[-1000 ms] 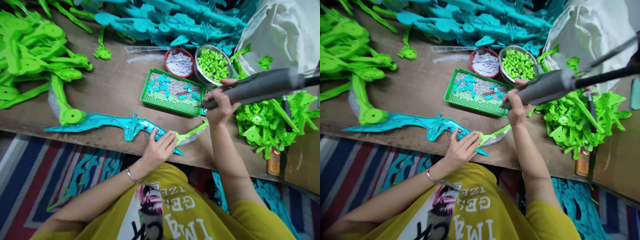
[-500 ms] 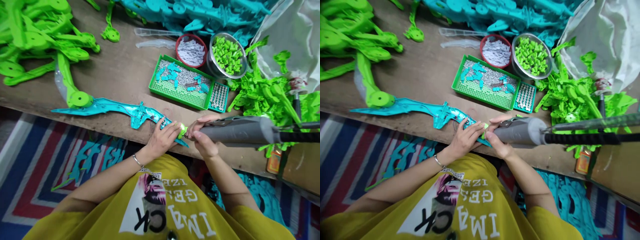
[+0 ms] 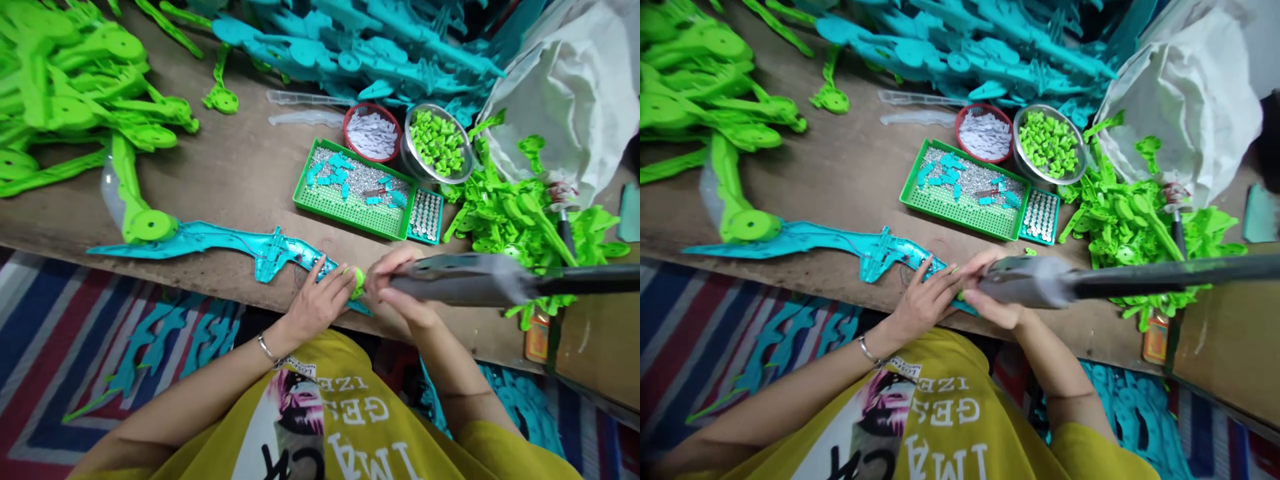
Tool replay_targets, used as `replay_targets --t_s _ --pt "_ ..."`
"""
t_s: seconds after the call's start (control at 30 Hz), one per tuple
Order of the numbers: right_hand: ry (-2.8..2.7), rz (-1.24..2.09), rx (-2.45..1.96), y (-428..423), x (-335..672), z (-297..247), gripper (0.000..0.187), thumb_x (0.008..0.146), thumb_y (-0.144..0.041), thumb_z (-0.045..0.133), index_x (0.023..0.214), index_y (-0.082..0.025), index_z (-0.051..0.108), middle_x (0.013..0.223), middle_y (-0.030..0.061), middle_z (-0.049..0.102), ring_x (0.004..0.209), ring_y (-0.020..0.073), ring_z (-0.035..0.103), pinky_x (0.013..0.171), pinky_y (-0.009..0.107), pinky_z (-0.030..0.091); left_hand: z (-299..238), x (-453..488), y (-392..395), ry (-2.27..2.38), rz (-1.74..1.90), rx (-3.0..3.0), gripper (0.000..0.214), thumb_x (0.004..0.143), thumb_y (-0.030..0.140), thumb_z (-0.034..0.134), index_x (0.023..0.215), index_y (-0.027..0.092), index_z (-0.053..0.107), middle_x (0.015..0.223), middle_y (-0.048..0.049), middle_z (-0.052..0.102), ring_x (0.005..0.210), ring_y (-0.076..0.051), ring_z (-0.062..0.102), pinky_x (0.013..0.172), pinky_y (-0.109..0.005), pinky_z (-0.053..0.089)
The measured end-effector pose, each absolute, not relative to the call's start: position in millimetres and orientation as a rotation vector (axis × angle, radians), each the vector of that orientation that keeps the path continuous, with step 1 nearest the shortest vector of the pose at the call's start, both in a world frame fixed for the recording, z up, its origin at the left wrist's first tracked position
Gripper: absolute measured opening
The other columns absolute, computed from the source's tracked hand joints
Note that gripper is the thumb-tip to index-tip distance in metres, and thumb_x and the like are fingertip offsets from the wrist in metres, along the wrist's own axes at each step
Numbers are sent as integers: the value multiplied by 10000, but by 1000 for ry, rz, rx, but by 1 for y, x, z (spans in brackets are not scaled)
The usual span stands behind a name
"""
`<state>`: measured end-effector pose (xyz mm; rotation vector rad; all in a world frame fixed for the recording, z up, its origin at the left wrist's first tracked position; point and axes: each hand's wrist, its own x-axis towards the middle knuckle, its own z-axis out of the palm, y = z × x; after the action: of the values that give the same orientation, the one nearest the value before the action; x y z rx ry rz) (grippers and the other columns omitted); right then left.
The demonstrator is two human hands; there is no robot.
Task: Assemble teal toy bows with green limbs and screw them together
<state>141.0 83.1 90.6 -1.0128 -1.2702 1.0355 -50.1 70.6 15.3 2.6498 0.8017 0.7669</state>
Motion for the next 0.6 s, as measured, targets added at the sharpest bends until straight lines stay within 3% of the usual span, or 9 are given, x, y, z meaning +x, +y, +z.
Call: replay_targets --t_s 0.1,0.2,0.3,0.47,0.6 --pt "-1125 717 -886 119 160 96 248 785 -336 726 1000 -289 613 559 -90 550 446 135 542 481 298 494 20 -46 69 837 720 2719 413 944 249 651 1340 136 612 1359 -172 667 1302 -334 608 1217 -676 268" --pt "-933 410 -1012 157 178 85 247 756 -383 712 927 -270 575 546 -98 482 427 119 500 484 287 471 26 -39 64 922 643 2779 509 914 378 702 1377 191 601 1342 -161 671 1315 -368 587 1191 -701 276" --pt "-900 363 -1136 180 191 67 267 743 -443 702 822 -245 542 558 -89 480 442 110 513 499 280 472 29 -32 59 974 580 2800 577 877 469 732 1368 193 608 1332 -175 667 1348 -374 553 1192 -674 294" --pt "-911 368 -1136 190 199 47 313 742 -464 721 724 -231 512 566 -80 488 452 98 513 515 275 485 25 -27 58 888 586 2831 519 936 409 667 1340 90 605 1384 -178 641 1349 -319 552 1223 -572 321" --pt "-920 364 -1166 192 201 44 312 762 -486 702 744 -233 522 549 -80 475 445 106 517 510 282 486 23 -28 61 836 553 2854 489 967 405 618 1334 81 600 1408 -172 628 1354 -322 548 1183 -551 388"
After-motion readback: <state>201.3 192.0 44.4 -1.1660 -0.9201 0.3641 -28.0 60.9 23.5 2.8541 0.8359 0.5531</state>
